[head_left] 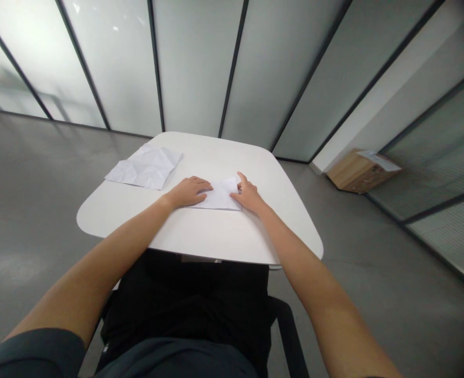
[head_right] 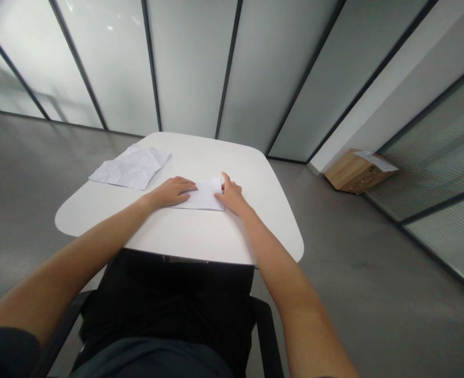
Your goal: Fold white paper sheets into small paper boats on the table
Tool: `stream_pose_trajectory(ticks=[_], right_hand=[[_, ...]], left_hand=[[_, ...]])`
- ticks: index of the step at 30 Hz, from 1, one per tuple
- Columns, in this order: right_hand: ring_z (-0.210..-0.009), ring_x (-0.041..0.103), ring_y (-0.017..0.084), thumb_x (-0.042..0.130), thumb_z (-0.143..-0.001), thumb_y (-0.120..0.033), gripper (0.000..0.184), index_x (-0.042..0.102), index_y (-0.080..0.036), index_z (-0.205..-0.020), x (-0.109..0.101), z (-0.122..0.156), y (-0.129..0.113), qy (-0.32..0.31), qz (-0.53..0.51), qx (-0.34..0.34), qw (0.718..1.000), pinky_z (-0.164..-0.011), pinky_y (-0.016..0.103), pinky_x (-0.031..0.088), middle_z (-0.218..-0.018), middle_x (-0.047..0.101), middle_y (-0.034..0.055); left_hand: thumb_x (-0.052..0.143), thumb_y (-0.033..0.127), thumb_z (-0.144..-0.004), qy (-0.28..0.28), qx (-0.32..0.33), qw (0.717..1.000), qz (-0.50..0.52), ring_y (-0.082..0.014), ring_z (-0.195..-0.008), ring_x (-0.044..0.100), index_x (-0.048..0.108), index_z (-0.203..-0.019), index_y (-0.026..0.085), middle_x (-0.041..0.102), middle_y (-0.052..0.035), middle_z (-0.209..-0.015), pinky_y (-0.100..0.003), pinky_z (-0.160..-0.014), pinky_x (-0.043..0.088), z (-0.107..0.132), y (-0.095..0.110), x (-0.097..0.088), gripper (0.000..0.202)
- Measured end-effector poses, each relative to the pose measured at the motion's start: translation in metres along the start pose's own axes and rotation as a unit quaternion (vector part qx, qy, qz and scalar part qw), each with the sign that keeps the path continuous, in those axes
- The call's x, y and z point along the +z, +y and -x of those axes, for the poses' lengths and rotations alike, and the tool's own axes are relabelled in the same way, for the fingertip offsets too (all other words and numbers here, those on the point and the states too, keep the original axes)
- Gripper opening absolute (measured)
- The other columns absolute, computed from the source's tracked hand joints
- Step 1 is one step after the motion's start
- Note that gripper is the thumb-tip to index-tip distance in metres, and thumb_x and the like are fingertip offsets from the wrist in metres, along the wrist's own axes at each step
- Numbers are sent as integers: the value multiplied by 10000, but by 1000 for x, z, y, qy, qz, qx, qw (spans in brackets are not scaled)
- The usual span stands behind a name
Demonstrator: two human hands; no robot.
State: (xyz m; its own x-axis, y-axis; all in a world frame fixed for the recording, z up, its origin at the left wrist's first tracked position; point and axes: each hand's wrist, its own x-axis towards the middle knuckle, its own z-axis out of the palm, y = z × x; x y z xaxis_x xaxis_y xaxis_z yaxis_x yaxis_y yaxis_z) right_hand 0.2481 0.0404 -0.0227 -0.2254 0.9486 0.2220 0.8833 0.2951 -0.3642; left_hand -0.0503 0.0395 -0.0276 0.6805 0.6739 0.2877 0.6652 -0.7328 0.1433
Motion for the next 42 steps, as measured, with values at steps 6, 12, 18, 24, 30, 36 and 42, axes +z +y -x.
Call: stream_pose_trajectory(ticks=[6, 12, 18, 24, 30, 36, 42], right_hand=[[-1199, 652, 293, 686, -901, -274, 723, 486, -194, -1591, -3, 3, -9, -31, 16, -22, 999, -1075, 418, 465, -1180, 775, 91], [-1144, 651, 286, 614, -932, -228, 518, 676, -201, -1446, -3, 5, -14, -52, 57, -61, 995, -1036, 397, 484, -1172, 774, 97], [-1235, 633, 282, 604, -897, -181, 512, 751, -314, -1369, 0, 6, -10, -53, 36, -124, 990, -1124, 437, 470, -1333, 736, 47], [-1324, 627, 275, 619, -900, -186, 444, 794, -335, -1280, 0, 7, -8, -64, 25, -161, 985, -1192, 485, 450, -1435, 710, -23], [-1326, 646, 254, 651, -964, -320, 273, 830, -321, -1171, -3, 9, -11, -69, -4, -167, 984, -1214, 474, 429, -1395, 738, -7], [-1262, 683, 228, 599, -1009, -316, 242, 836, -280, -1039, 0, 6, -13, -49, -15, -164, 985, -1179, 423, 449, -1291, 789, 3], [-1403, 577, 254, 561, -990, -207, 502, 640, -260, -1484, 11, -2, -19, -49, 36, -171, 983, -1225, 450, 394, -1485, 680, 54]], left_hand=[[491, 404, -1001, 2, -3, 1000, 7, -274, -1377, 578, 675, -1420, 295, 653, -31, -1507, -462, -1211, 400, 0, 1, -1, 470], [488, 408, -1004, -1, -3, 1000, 6, -272, -1375, 582, 667, -1431, 284, 651, -34, -1511, -461, -1222, 396, 0, 1, -1, 480], [483, 397, -1001, 2, -3, 1000, 0, -269, -1372, 588, 659, -1447, 296, 652, -31, -1511, -457, -1218, 403, 0, 1, -1, 490], [494, 387, -998, -3, -8, 1000, 4, -278, -1375, 587, 615, -1505, 295, 643, -34, -1528, -464, -1212, 409, 0, 2, -2, 529], [471, 381, -1021, -17, -2, 1000, -4, -270, -1382, 588, 603, -1538, 332, 628, -26, -1545, -452, -1217, 410, 1, 5, -6, 536], [464, 385, -1036, -23, -2, 1000, -15, -273, -1384, 591, 677, -1470, 344, 636, -21, -1538, -463, -1221, 415, 0, 6, -7, 485], [468, 352, -1028, -15, 18, 1000, -14, -268, -1372, 605, 666, -1482, 355, 634, -12, -1542, -462, -1224, 420, 0, 5, -6, 495]])
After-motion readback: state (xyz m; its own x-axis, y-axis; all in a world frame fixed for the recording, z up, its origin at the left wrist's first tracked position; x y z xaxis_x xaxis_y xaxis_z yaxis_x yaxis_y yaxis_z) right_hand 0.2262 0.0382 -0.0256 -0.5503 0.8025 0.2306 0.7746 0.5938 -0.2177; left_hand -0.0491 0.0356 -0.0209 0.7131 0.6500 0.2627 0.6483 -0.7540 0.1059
